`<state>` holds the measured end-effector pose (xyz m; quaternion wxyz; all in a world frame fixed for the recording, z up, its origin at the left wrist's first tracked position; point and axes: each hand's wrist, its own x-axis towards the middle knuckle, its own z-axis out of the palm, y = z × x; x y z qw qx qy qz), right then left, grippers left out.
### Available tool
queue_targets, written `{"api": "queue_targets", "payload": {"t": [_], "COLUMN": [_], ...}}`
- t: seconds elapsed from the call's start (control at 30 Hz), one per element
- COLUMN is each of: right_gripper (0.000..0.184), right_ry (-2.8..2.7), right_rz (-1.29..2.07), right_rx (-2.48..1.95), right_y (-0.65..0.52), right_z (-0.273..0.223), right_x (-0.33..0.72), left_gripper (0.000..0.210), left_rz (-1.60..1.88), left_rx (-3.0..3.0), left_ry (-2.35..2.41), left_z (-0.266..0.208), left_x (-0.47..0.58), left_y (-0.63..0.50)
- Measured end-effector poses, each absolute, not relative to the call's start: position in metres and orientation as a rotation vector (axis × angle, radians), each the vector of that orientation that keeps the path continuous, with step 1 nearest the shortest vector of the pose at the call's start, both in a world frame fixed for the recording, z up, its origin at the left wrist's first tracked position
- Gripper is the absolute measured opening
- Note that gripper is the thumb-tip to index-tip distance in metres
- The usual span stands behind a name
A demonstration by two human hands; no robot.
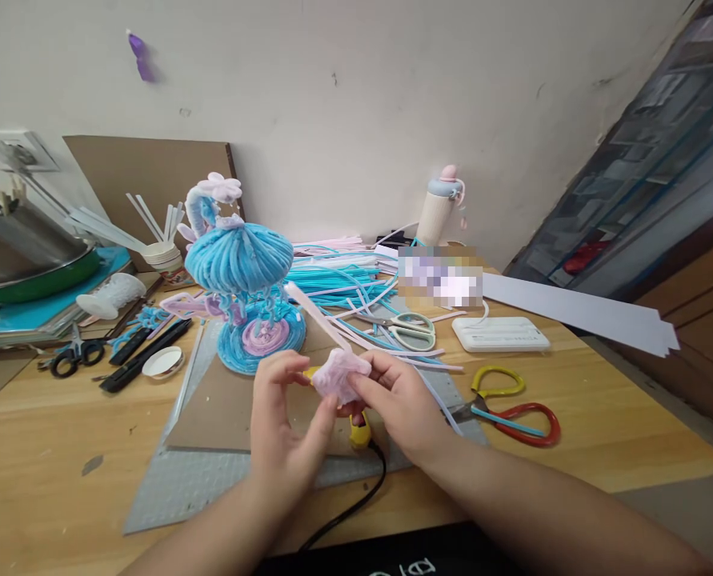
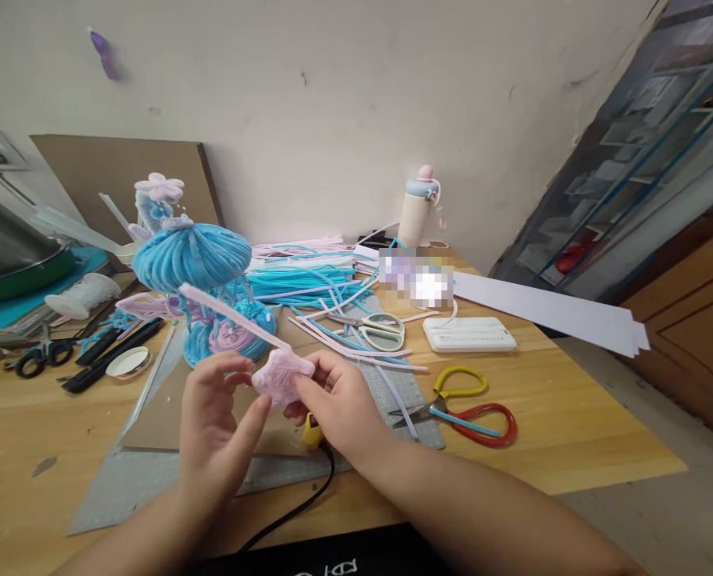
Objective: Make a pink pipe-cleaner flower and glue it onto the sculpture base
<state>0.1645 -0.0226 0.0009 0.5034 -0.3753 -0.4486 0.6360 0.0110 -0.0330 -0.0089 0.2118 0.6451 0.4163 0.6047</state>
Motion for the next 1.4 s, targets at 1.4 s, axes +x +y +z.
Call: {"api": "queue_targets", "payload": {"t": [1.4], "right_gripper": [0.014], "right_ry": [-1.613], "right_rz": [0.812], "right_rx": [-0.864], "right_y": [-0.025], "right_z": [0.003], "right_x": [0.172], "left_gripper": [0.027], "left_rz": [1.125], "left_rx": [1.022], "left_ry": [1.039], "left_z": [0.005], "left_x": [0.013], "left_y": [-0.024]}}
